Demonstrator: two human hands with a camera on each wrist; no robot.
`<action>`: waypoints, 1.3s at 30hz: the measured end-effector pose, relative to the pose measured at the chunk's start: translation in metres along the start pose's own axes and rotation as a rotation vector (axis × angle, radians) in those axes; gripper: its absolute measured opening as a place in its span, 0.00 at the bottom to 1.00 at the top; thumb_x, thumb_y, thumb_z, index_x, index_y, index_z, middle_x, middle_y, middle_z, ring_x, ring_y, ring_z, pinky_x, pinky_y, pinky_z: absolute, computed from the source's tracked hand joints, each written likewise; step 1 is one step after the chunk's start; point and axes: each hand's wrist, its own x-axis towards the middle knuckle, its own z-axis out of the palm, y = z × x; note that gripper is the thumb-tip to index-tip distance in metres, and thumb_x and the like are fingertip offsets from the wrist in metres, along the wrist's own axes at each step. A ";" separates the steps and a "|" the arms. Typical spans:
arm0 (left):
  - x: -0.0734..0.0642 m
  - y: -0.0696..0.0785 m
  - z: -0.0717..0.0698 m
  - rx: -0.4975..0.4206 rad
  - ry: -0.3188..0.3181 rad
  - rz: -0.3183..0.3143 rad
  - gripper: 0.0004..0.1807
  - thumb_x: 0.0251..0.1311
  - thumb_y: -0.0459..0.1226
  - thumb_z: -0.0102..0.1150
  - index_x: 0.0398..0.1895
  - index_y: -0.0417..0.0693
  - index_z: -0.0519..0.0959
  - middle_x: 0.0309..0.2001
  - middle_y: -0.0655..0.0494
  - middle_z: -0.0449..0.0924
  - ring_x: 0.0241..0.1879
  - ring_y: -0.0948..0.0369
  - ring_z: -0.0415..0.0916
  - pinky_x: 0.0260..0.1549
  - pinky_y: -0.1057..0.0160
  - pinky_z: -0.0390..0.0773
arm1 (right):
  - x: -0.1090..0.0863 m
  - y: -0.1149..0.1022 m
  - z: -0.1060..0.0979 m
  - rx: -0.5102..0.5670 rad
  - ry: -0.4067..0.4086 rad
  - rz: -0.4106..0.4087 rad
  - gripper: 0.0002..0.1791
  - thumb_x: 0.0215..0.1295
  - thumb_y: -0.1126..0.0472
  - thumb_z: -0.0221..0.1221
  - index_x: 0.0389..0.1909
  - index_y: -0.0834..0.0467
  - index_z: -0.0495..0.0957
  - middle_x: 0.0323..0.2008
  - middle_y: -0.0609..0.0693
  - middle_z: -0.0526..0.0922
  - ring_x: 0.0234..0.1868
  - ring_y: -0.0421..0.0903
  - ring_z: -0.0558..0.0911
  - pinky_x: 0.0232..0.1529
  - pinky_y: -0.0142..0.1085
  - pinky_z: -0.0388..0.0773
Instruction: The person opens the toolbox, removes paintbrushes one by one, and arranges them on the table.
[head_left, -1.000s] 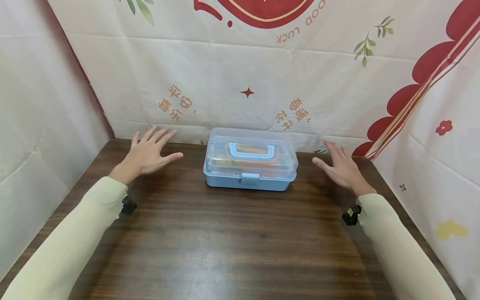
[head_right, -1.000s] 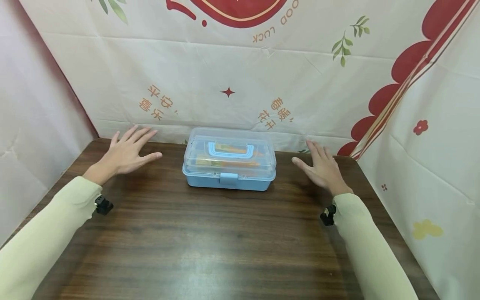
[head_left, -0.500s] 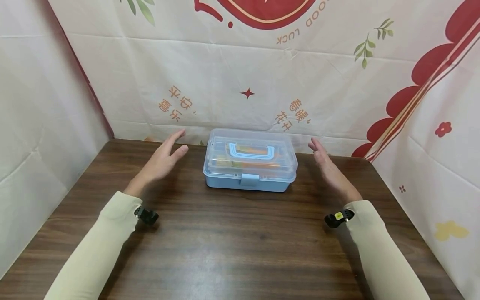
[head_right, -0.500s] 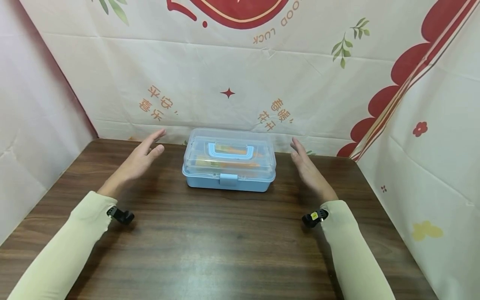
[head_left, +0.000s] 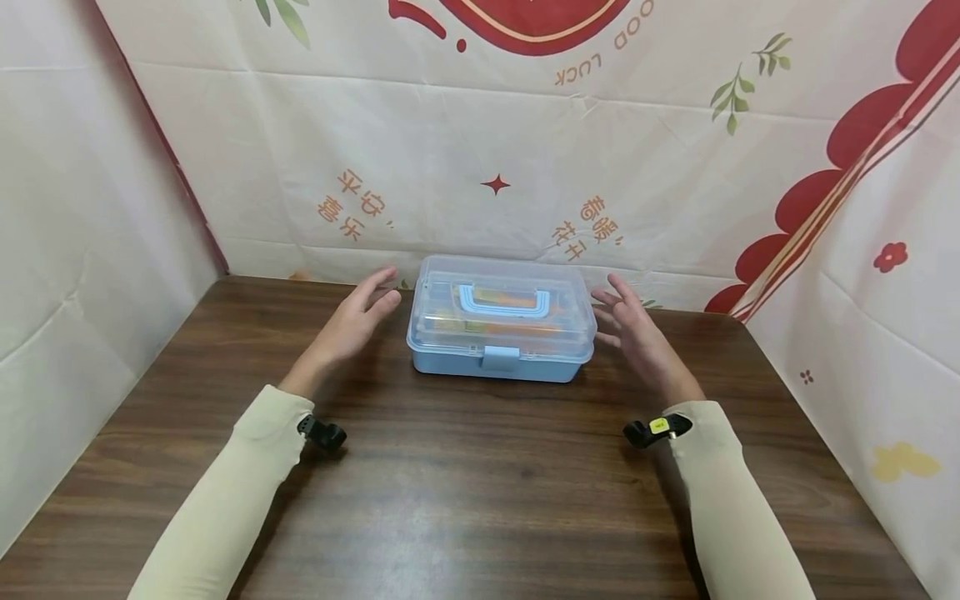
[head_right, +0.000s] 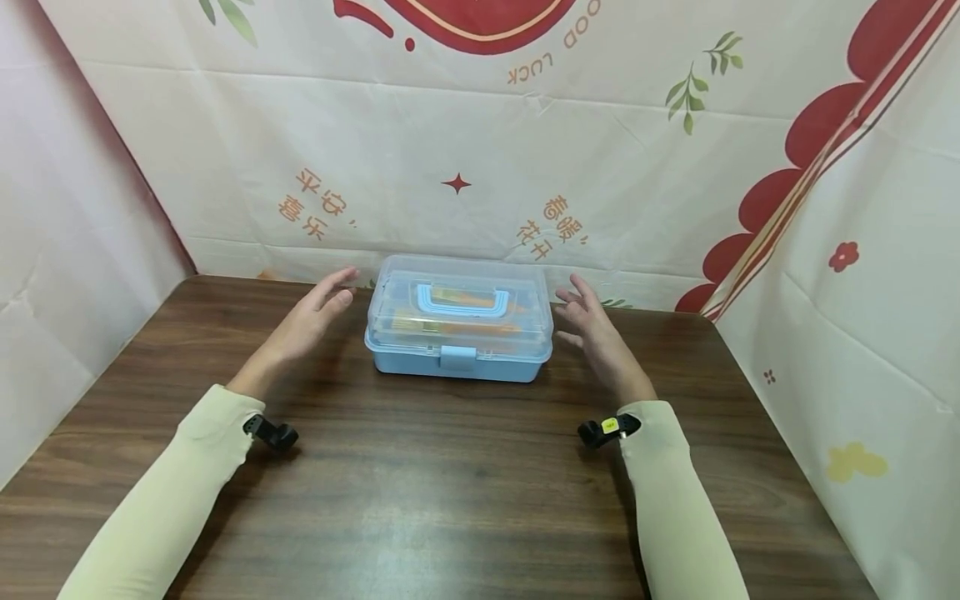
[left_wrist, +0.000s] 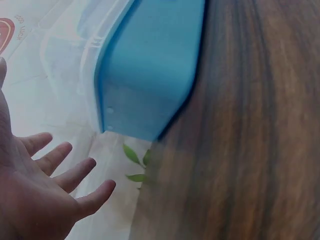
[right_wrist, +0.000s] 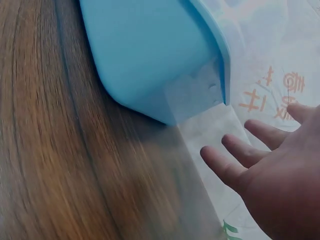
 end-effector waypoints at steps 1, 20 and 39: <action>0.000 -0.001 0.002 -0.015 0.002 0.002 0.40 0.85 0.51 0.51 0.89 0.41 0.54 0.85 0.41 0.58 0.81 0.41 0.62 0.79 0.39 0.63 | 0.000 0.001 0.001 -0.009 0.001 0.009 0.50 0.84 0.40 0.51 0.92 0.49 0.33 0.87 0.65 0.46 0.86 0.66 0.51 0.81 0.69 0.51; -0.002 -0.004 0.016 -0.084 -0.050 0.070 0.45 0.80 0.51 0.59 0.92 0.56 0.49 0.87 0.41 0.52 0.78 0.35 0.65 0.73 0.30 0.68 | -0.010 0.013 0.002 -0.005 -0.071 0.004 0.49 0.83 0.51 0.59 0.92 0.48 0.40 0.85 0.63 0.50 0.75 0.51 0.65 0.71 0.38 0.71; -0.011 -0.006 0.012 -0.068 -0.076 0.016 0.43 0.80 0.46 0.61 0.90 0.51 0.53 0.87 0.46 0.55 0.75 0.40 0.71 0.72 0.34 0.71 | -0.012 0.023 0.003 -0.084 -0.121 -0.042 0.44 0.81 0.66 0.58 0.91 0.53 0.48 0.86 0.61 0.55 0.75 0.51 0.68 0.69 0.33 0.75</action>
